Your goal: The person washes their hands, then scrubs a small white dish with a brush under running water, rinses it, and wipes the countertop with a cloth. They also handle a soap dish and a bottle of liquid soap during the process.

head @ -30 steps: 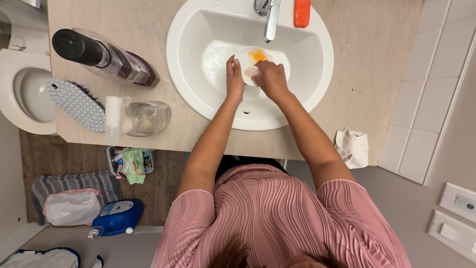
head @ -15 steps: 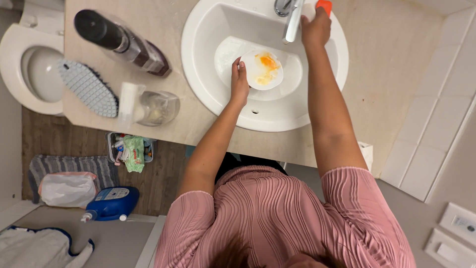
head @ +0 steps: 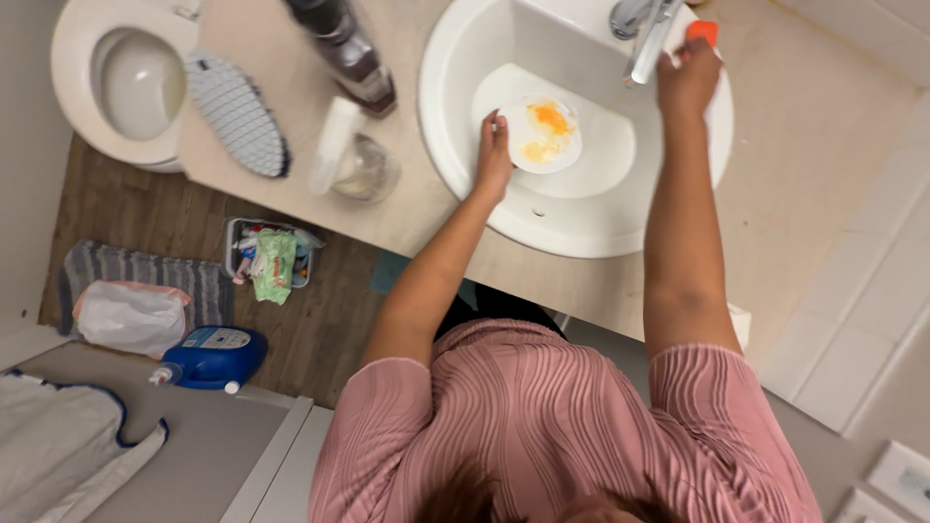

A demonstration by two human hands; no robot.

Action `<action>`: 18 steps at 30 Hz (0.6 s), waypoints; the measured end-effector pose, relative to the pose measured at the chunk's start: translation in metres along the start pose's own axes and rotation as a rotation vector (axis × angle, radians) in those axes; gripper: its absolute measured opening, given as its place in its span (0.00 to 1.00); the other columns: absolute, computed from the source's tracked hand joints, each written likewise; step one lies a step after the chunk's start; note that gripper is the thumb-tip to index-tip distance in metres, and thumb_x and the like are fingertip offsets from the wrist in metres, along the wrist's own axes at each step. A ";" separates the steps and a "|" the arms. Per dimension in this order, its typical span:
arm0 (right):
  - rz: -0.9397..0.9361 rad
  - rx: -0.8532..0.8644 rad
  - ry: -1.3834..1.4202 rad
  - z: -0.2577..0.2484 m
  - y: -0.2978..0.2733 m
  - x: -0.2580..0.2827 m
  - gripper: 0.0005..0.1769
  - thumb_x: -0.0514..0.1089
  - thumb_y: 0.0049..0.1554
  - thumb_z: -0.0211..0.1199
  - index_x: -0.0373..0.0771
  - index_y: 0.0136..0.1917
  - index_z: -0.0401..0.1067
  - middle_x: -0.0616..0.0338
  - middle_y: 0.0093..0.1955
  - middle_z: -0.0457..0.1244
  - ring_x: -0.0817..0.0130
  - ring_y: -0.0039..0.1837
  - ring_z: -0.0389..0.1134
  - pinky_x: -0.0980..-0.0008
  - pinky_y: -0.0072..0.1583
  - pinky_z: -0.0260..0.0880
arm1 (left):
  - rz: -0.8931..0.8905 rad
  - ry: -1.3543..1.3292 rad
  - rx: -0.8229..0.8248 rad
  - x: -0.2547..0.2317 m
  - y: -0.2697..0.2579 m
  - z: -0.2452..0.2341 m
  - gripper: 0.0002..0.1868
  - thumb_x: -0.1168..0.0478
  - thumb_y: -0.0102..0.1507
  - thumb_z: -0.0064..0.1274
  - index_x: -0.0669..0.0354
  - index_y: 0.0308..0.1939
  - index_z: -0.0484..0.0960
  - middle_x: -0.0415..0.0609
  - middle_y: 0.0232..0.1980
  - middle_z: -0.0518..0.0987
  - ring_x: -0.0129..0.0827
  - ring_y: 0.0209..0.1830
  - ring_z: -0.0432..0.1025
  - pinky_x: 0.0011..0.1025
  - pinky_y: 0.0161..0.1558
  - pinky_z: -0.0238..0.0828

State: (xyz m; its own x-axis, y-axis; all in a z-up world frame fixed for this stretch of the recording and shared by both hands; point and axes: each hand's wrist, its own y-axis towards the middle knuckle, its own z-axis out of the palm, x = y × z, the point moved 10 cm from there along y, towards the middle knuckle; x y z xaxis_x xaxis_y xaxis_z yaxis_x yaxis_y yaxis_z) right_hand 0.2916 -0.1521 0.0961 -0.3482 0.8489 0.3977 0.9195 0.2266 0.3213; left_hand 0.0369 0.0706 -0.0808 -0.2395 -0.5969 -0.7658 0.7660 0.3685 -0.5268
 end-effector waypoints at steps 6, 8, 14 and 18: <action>0.032 1.009 0.514 0.024 -0.190 0.198 0.07 0.38 0.60 0.65 0.33 0.51 0.74 0.53 0.41 0.68 0.75 0.40 0.67 0.71 0.43 0.70 | 0.289 0.010 0.035 0.009 0.017 -0.013 0.34 0.36 0.73 0.35 0.55 0.74 0.58 0.62 0.67 0.72 0.46 0.66 0.68 0.37 0.64 0.66; -0.290 1.032 0.579 0.027 -0.265 0.327 0.10 0.39 0.55 0.65 0.34 0.51 0.76 0.54 0.43 0.70 0.65 0.45 0.71 0.66 0.50 0.72 | 0.304 -0.021 0.021 0.009 0.016 -0.015 0.33 0.38 0.73 0.35 0.55 0.74 0.58 0.61 0.65 0.72 0.45 0.64 0.69 0.36 0.63 0.65; -0.826 0.721 0.654 0.002 -0.317 0.585 0.18 0.42 0.55 0.67 0.38 0.57 0.67 0.46 0.49 0.62 0.44 0.50 0.68 0.53 0.50 0.70 | 0.137 -0.053 -0.032 0.007 0.009 -0.012 0.32 0.41 0.72 0.36 0.56 0.73 0.60 0.59 0.58 0.75 0.45 0.52 0.69 0.40 0.54 0.67; -0.841 0.832 0.534 0.008 -0.319 0.598 0.14 0.41 0.55 0.65 0.37 0.53 0.67 0.47 0.48 0.63 0.44 0.49 0.69 0.52 0.49 0.69 | 0.227 0.001 -0.042 -0.009 0.008 -0.018 0.32 0.40 0.73 0.37 0.56 0.73 0.61 0.57 0.57 0.75 0.39 0.55 0.69 0.35 0.59 0.65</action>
State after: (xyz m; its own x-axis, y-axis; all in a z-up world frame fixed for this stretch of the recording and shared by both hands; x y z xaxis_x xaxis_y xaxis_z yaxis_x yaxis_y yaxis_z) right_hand -0.2086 0.2868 0.2250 -0.7227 0.0518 0.6892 0.1546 0.9840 0.0882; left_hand 0.0342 0.0911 -0.0847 -0.0644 -0.4948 -0.8666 0.7749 0.5224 -0.3559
